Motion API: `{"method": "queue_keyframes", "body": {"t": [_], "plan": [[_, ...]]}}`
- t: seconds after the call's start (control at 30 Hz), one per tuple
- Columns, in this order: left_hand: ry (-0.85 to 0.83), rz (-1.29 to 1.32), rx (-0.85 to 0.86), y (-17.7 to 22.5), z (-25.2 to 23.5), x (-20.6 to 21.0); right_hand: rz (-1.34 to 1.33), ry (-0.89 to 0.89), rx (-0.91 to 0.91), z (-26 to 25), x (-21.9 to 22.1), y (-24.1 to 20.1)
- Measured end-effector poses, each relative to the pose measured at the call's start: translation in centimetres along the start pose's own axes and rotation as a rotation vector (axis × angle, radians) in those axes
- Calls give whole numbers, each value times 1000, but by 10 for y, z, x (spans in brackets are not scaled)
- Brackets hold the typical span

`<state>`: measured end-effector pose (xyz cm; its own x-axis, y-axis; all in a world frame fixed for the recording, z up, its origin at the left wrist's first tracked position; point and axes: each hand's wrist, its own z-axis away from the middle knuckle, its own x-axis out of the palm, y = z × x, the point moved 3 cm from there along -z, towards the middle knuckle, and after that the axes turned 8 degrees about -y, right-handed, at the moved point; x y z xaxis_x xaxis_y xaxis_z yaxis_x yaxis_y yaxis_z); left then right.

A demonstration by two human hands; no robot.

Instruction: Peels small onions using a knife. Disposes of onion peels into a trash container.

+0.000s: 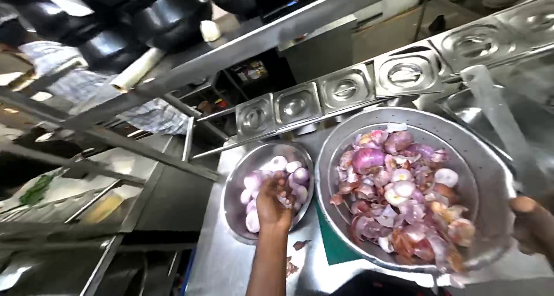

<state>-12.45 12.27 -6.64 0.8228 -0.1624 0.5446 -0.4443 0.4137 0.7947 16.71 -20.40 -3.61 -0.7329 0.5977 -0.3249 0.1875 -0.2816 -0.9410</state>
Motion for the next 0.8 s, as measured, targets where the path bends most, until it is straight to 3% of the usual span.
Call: {"method": "queue_keyframes", "body": {"t": [0.1, 0.2, 0.27, 0.33, 0.4, 0.43, 0.5, 0.57, 0.67, 0.73, 0.8], "plan": [[-201, -247, 173, -12, 10, 39, 13, 39, -48, 0, 1, -1], [-525, -774, 183, -30, 19, 79, 6, 48, -81, 1, 1, 3], [-641, -1192, 171, -42, 19, 102, -5, 34, -82, 5, -4, 7], [-685, -1562, 482, -52, 15, 118, 9, 21, -69, 10, -10, 11], [-826, -1678, 815, -60, 19, 128, 15, 33, -33, 17, -14, 16], [-1002, -1656, 852, -64, 28, 133, 15, 49, -22, 21, -16, 19], [-1478, -1581, 716, -80, 54, 138, 4, 90, -15, 29, -18, 29], [-1753, -1678, 602, -99, 66, 138, -16, 134, -2, 33, -20, 39], [-1702, -1787, 720, -107, 39, 134, -18, 151, 28, 40, -20, 46], [-1609, -1865, 836, -93, 15, 145, -22, 173, 19, 43, -22, 45], [-1501, -1934, 846, -74, -4, 157, -30, 203, 8, 48, -25, 46]]}}
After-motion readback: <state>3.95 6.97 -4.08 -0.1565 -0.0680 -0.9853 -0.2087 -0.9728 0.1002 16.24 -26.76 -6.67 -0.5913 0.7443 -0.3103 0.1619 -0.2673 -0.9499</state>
